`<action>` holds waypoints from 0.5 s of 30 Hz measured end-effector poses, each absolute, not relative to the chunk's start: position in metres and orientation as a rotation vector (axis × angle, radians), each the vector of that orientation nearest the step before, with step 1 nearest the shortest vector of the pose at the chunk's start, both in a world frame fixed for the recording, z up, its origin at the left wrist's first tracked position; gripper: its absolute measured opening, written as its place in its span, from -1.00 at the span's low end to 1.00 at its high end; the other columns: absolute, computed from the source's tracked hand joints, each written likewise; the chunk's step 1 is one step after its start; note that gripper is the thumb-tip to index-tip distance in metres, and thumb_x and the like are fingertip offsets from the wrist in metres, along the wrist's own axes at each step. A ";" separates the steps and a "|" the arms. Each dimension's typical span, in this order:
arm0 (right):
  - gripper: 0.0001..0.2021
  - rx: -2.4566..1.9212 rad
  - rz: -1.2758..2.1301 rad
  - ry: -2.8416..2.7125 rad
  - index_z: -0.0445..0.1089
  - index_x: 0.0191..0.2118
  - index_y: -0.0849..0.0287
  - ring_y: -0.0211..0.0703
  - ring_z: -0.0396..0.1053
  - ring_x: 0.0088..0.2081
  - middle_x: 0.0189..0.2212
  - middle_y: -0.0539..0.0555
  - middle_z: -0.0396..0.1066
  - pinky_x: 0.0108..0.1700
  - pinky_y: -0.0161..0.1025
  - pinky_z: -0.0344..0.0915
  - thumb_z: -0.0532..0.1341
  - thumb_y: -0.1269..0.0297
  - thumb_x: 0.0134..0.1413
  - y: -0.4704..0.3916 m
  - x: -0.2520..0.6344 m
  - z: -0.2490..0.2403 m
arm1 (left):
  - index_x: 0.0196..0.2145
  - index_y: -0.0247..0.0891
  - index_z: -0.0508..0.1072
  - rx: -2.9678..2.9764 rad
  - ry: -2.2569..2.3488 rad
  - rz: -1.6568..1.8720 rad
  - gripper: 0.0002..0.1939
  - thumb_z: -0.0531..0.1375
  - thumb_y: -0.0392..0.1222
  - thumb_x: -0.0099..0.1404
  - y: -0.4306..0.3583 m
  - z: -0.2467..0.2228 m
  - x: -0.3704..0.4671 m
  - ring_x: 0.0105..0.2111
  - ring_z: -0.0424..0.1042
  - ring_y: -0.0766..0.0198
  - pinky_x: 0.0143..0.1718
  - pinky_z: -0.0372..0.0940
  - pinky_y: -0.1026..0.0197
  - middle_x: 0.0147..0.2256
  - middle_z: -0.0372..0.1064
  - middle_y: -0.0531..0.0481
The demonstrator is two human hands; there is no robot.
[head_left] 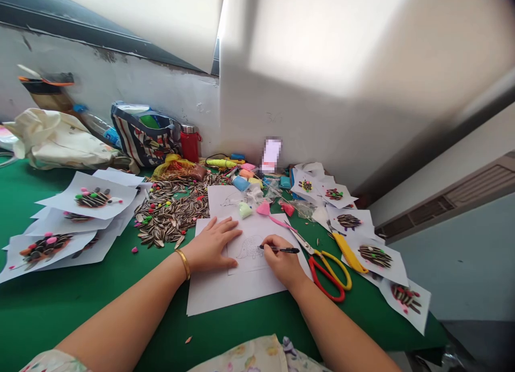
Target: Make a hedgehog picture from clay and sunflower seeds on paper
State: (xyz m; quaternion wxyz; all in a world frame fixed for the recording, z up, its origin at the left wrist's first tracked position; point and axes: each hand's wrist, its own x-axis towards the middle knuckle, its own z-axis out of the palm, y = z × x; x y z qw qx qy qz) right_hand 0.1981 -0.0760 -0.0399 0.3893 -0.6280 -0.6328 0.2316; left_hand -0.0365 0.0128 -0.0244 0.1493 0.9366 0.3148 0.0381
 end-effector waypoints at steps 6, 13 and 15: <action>-0.86 -1.631 0.578 -1.595 0.40 -0.38 0.14 -0.15 0.35 -0.37 -0.45 0.02 0.40 -0.31 -0.26 0.24 0.09 0.37 0.06 -0.076 0.198 -0.041 | 0.29 -0.09 0.19 2.690 0.902 0.118 -0.12 0.27 0.27 0.09 0.014 -0.026 -0.037 0.37 -0.14 -0.11 0.35 -0.32 -0.23 0.36 -0.03 -0.15; -0.86 -1.607 0.598 -1.556 0.41 -0.31 0.15 -0.14 0.37 -0.34 -0.39 0.04 0.43 -0.29 -0.26 0.27 0.10 0.33 0.11 -0.076 0.198 -0.039 | 0.29 -0.07 0.17 2.692 0.892 0.133 -0.12 0.27 0.27 0.09 0.014 -0.027 -0.037 0.37 -0.14 -0.10 0.35 -0.34 -0.22 0.36 -0.04 -0.13; -0.86 -1.604 0.606 -1.563 0.41 -0.31 0.14 -0.14 0.37 -0.33 -0.39 0.04 0.44 -0.28 -0.25 0.27 0.10 0.33 0.11 -0.076 0.197 -0.038 | 0.29 -0.07 0.17 2.691 0.891 0.127 -0.12 0.27 0.28 0.09 0.014 -0.027 -0.037 0.37 -0.14 -0.10 0.35 -0.34 -0.22 0.36 -0.04 -0.14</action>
